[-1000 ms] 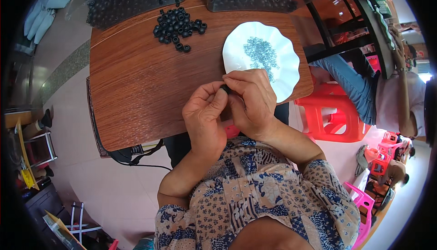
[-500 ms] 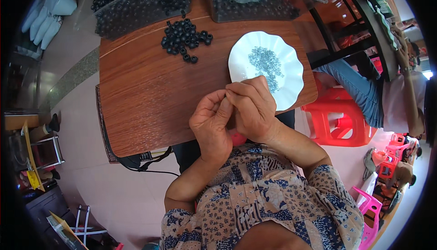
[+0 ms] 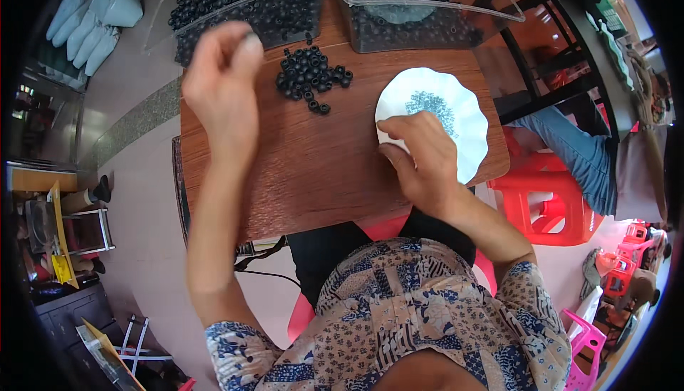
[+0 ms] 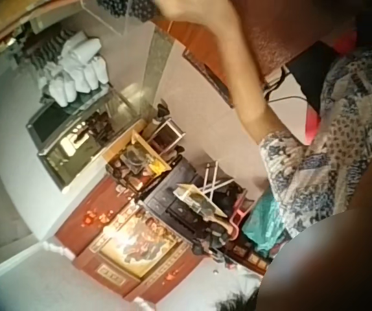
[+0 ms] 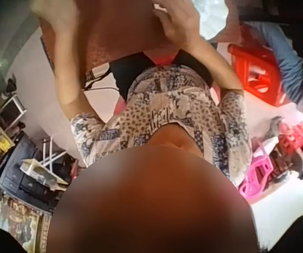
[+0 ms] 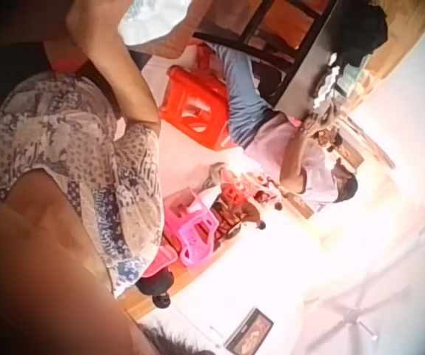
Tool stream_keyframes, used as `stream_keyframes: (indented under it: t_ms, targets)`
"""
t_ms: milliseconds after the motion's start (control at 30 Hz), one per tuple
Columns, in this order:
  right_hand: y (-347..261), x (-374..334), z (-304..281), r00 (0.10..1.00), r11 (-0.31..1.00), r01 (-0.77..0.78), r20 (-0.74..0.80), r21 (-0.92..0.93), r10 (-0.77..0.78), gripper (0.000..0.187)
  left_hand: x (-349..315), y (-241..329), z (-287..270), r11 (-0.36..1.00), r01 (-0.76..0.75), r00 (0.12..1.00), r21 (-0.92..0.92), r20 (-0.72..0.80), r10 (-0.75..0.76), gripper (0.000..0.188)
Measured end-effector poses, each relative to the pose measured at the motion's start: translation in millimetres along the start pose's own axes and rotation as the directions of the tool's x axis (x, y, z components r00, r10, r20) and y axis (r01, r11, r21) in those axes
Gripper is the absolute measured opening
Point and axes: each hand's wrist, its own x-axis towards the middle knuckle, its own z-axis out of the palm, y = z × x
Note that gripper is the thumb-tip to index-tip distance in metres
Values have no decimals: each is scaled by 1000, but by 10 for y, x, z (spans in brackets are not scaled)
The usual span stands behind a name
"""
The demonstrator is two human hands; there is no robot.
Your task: The person is inspecting and sorting small beads at a manual workstation.
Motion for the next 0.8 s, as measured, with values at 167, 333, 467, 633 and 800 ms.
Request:
stream_keyframes:
  t_ms: [167, 333, 467, 633, 800]
  targets:
    - [210, 169, 2, 999, 1000, -4, 44, 6, 3, 25, 938, -427, 0, 795, -284, 952, 536, 58, 301, 20]
    - [357, 339, 72, 994, 999, 0, 109, -45, 5, 19, 1186, -690, -5, 620, -202, 976, 758, 104, 192, 28]
    - [438, 410, 179, 987, 997, 12, 162, -82, 2, 19, 1001, -510, -48, 381, -515, 758, 768, 200, 621, 30]
    - [483, 480, 466, 955, 993, 42, 295, -111, -8, 18, 120, -246, -14, 758, -449, 891, 472, 177, 418, 23]
    - [452, 574, 764, 919, 984, 99, 394, -151, -32, 20, -573, -254, -118, 954, -164, 981, 250, 146, 130, 17]
